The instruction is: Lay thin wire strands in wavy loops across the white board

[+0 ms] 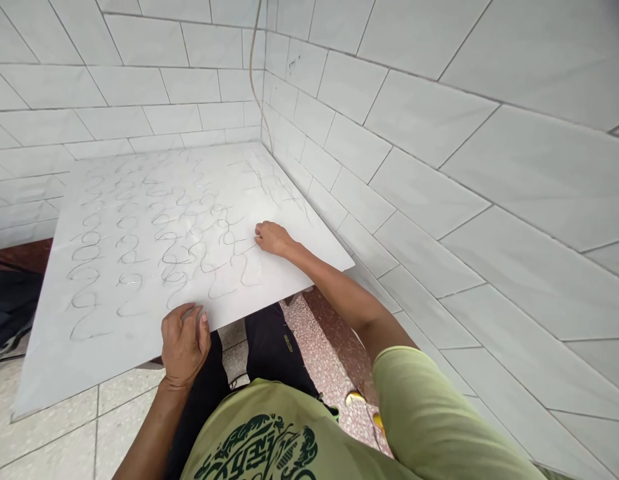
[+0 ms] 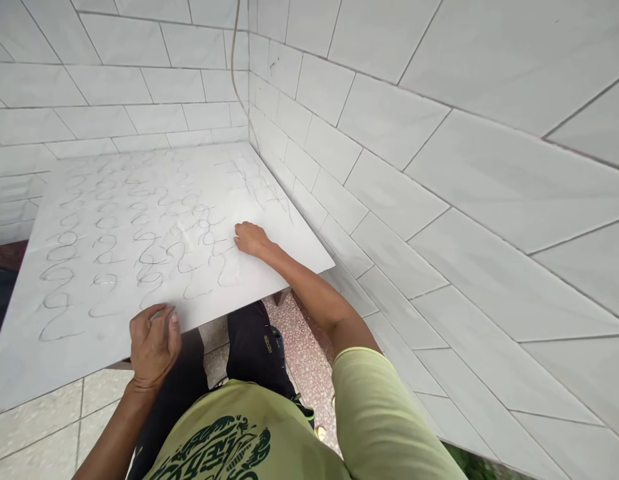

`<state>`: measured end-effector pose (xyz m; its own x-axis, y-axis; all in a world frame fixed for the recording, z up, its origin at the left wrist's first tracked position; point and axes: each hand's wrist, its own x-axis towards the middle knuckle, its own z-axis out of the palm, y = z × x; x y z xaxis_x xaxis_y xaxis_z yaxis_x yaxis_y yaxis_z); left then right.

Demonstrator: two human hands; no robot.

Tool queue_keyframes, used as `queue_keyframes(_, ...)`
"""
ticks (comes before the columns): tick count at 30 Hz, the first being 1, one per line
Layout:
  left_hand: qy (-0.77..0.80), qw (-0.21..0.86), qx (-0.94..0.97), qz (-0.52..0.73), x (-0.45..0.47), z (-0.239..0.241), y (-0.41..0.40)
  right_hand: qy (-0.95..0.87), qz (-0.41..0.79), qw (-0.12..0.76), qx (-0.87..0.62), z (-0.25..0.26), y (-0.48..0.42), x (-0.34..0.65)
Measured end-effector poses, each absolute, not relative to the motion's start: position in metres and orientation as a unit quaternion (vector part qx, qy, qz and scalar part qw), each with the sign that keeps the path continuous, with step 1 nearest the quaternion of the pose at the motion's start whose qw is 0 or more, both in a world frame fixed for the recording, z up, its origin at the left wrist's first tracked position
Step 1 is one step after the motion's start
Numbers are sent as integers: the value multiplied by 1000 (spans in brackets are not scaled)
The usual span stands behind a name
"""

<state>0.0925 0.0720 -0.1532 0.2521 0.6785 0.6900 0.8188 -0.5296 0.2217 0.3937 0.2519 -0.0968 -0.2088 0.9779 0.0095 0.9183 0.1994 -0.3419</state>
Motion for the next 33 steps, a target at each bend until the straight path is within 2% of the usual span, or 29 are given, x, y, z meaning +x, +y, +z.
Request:
queue_keyframes(6,-479,107,-787,-374,93,-152,71,-747,169,156,-623,-87,259,354)
queue_keyframes(12,-482,126,-785,-369,95,-151,72,-660,283,185,-671,-92,280,329)
queue_keyframes(18,-485,118,-781,-376,95,-152,72,-590,389,288,-646,-86,278,344)
queue_keyframes(24,-492,98,-775,-384,93,-154,72,-559,437,392,-585,-64,253,359)
queue_keyframes(29,-521,19,-732,-439,104,-128,69,-485,545,481,-486,-47,222,355)
queue_keyframes(33,-547,-166,-656,-493,126,-79,69,-442,619,501,-414,-46,189,340)
